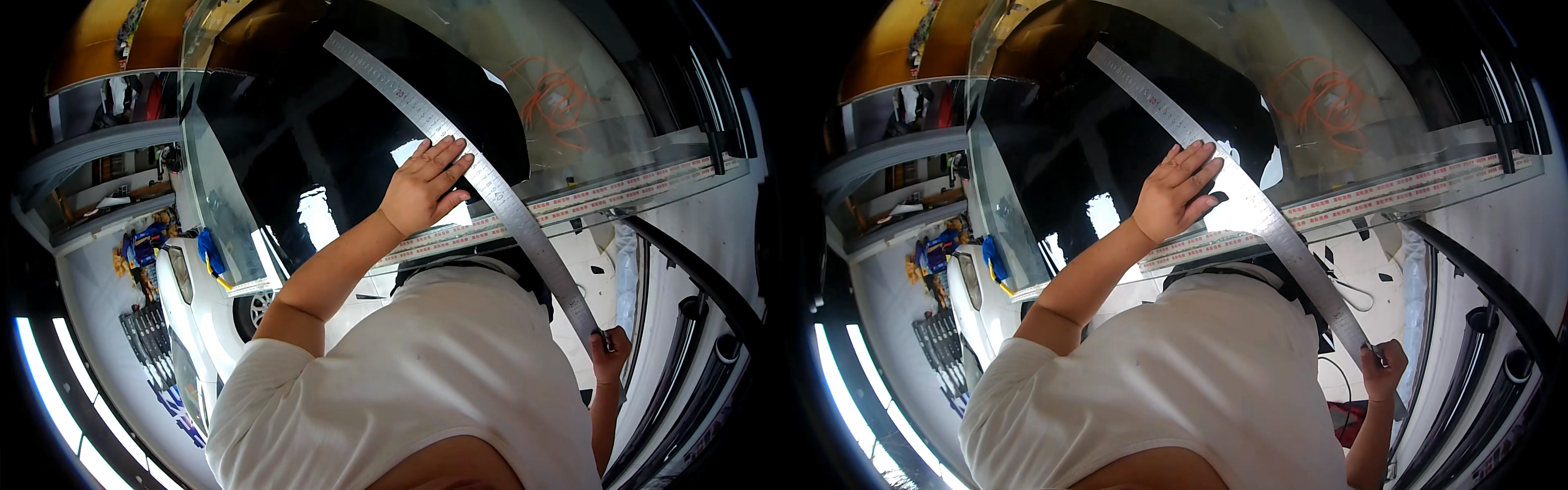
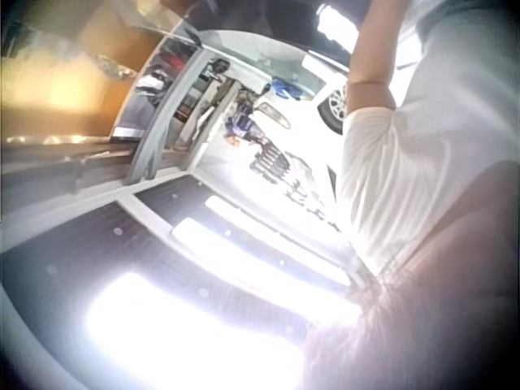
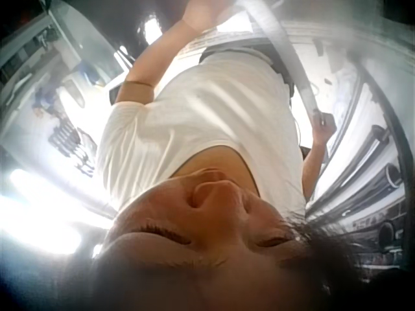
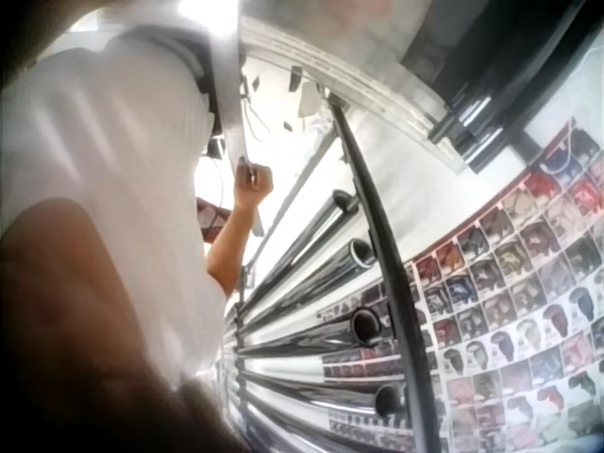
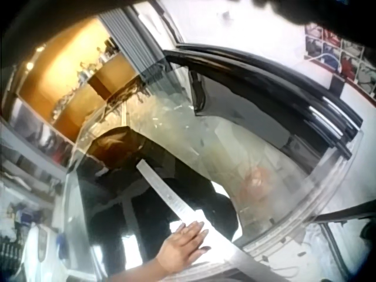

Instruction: The person applies a black tint film to a car windshield, smoothing it with hands and a squeegee, then trims the edges with a knife. They later measure and cut a separate tint piece on a workbench using a ruler and knife.

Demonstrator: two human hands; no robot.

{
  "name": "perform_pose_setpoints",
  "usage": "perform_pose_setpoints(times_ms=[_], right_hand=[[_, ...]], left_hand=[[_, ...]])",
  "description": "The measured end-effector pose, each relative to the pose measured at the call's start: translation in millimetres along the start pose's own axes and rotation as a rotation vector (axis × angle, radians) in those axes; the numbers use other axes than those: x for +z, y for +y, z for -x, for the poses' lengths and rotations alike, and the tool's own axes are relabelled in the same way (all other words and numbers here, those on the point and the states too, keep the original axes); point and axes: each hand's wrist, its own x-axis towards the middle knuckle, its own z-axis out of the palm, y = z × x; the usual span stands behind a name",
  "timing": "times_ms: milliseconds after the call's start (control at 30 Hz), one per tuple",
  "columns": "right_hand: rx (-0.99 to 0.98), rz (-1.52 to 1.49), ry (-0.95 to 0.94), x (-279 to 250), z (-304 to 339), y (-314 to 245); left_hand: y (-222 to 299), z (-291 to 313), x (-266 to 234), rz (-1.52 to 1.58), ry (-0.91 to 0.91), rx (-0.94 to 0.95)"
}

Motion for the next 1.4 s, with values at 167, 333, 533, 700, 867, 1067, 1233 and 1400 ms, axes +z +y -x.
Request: perform_pose_setpoints(times_ms=[167,333,533,700,867,1067,1233,1400], right_hand=[[0.028,-0.036,0.008,4.1,3.1,-8.6],[0.03,-0.056,-0.01,6.5,6.2,-6.7],[0.007,-0.052,-0.014,6.7,4.9,-8.2],[-0.021,-0.034,-0.015,5.5,2.6,-11.1],[0.039,-0.034,-0.019,4.2,3.6,-10.0],[0.032,-0.016,-0.009,4.2,2.8,-11.1],[0.05,-0.001,-0.014,4.2,3.3,-11.5],[0.019,-0.034,0.017,5.8,3.6,-9.4]], left_hand=[[-2.5,-1.1,1.2,0.006,-0.011,0.009],[-2.4,-0.6,0.9,0.017,-0.025,0.003],[-2.7,-1.0,1.6,-0.029,-0.023,0.006],[-2.6,-1.8,1.2,-0.041,-0.029,0.008],[-2.9,-0.9,1.4,-0.011,-0.04,0.005],[-3.6,-0.6,2.4,-0.002,-0.044,0.005],[-3.7,-1.2,1.9,0.008,-0.042,0.006],[-3.6,-1.0,1.7,0.005,-0.043,0.005]])
